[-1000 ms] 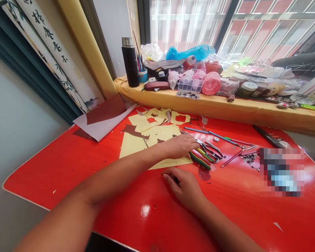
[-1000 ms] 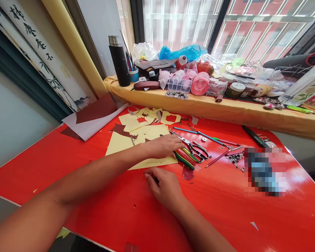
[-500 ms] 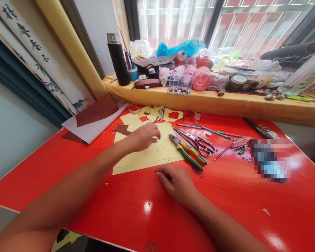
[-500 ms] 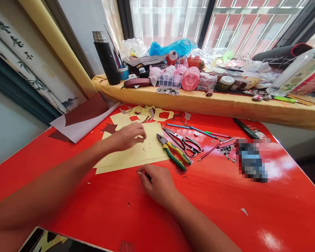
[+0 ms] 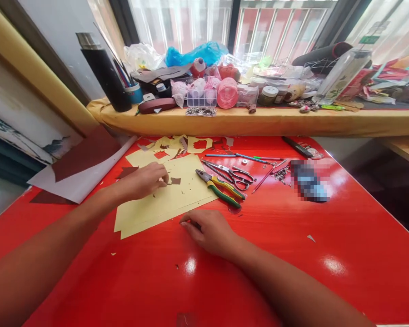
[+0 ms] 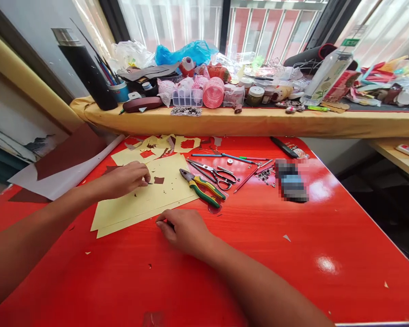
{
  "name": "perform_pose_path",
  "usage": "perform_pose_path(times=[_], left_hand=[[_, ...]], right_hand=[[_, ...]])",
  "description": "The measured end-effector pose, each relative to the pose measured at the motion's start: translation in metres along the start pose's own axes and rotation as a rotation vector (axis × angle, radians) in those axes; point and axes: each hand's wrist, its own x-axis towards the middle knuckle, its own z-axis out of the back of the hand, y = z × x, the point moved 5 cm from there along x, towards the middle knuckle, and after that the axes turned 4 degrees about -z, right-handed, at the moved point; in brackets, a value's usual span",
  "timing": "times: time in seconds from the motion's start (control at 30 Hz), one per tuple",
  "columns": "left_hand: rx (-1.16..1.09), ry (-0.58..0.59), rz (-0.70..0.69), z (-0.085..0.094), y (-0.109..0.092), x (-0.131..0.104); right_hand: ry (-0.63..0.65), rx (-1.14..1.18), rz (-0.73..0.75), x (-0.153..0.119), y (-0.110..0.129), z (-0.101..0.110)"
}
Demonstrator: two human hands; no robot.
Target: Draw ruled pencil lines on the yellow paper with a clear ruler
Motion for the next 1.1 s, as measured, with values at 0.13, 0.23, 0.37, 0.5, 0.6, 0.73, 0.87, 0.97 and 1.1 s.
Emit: perform_pose_path(times=[0.13,0.23,0.37,0.5,0.6,0.73,0.87,0.97,1.1], left_hand=[[0.031,-0.056,-0.019,0.008,-0.038,0.068],[0.034,-0.021,-0.049,-0.002,-0.076,0.137],[0.046,0.028,-0.071,-0.018,-0.116,0.206],[0.042,0.058,-0.085,-0.029,-0.141,0.237],[0.016,0.079,-0.08,-0.033,-0.148,0.244],[-0.026,0.002,-0.081,-0.027,-0.144,0.232],[-0.056,-0.131,-0.102,-0.015,-0.124,0.174],[-0.07,-0.201,-0.108,-0.015,-0.103,0.105],[-0.068,-0.23,-0.079,-0.031,-0.079,0.013]], right_hand=[[0.019,-0.01,-0.008,0.001,0.001,0.002],[0.02,-0.011,-0.015,0.001,0.002,0.004],[0.017,-0.013,0.0,0.0,0.002,0.006],[0.01,0.037,0.016,0.0,0.002,0.005],[-0.003,0.076,0.024,0.0,0.001,0.004],[-0.006,0.099,0.04,-0.001,0.001,0.004],[-0.01,0.059,0.027,-0.002,-0.001,0.004],[-0.023,0.067,0.045,-0.002,-0.002,0.003],[-0.037,0.031,0.042,-0.002,-0.002,0.003]])
